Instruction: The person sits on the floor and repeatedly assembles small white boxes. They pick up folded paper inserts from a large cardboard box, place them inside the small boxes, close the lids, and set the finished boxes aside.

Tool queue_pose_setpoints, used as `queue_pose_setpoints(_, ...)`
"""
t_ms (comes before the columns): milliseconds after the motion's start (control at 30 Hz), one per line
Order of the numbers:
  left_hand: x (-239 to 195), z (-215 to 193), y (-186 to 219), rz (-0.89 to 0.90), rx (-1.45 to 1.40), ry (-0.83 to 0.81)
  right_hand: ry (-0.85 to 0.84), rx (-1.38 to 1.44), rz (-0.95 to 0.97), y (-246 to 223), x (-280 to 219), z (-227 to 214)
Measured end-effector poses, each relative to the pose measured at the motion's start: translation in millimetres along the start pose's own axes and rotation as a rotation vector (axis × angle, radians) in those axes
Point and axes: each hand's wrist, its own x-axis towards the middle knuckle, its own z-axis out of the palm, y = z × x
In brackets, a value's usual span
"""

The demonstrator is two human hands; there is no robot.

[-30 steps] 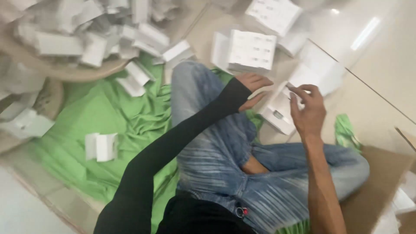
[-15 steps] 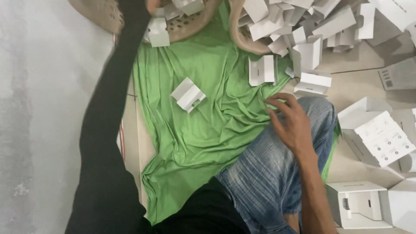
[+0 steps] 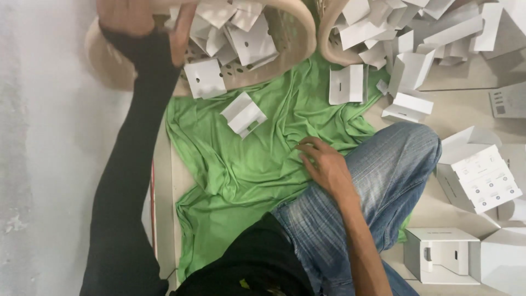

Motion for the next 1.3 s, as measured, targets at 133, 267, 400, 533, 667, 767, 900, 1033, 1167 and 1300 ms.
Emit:
queue_pose_setpoints(133,-52.4,-59.9,42.5,-0.067,-0.006,0.012,0.046,0.033,-0.169,1.1,5.5,27.0)
queue_pose_setpoints(267,-73.9,-125.9,129.3,-0.064,0.001,-0.181,-0.034,0.062,-0.194,-13.2,15.7,50.1)
queue_pose_setpoints(400,-79.8,-130.5,144.9,-0.091,-0.081,-0.272,-0.164,0.165,-0.014,-2.5,9.6,69.6)
queue_pose_setpoints(533,-58.1,-95.1,105.8,0.002,-0.087,-0.242,-0.150,0.057,0.030,23.8,1.0,88.3)
queue_pose_setpoints(667,13.5,-55.6,67.0,-0.035,-0.154,-0.225,-0.076,0.002,-0.033,31.1,1.7,94.3)
queue_pose_setpoints(767,6.5,-16.3,24.3,-0.131,-0.187,-0.190,-0.127,-0.016,0.040,28.8,5.8,90.4)
queue_pose_setpoints(900,-19.9,-4.4,-2.9,-0.168,-0.219,-0.311,0.054,0.015,-0.016,18.8,4.7,74.6)
queue_pose_setpoints(1033,-22.9,-38.4,39.1,-0.086,-0.205,-0.258,0.217,0.047,0.179,-5.6,16.6,44.2)
queue_pose_setpoints(1167,-49.9,-45.3,83.9,-0.089,-0.332,-0.434,0.256,0.137,0.292,-24.9,32.0,26.8)
queue_pose_setpoints(1300,-89.0,-28.7,102.6,-0.225,-0.581,-0.854,0.447,0.195,-0.106,-36.1,57.0,22.3)
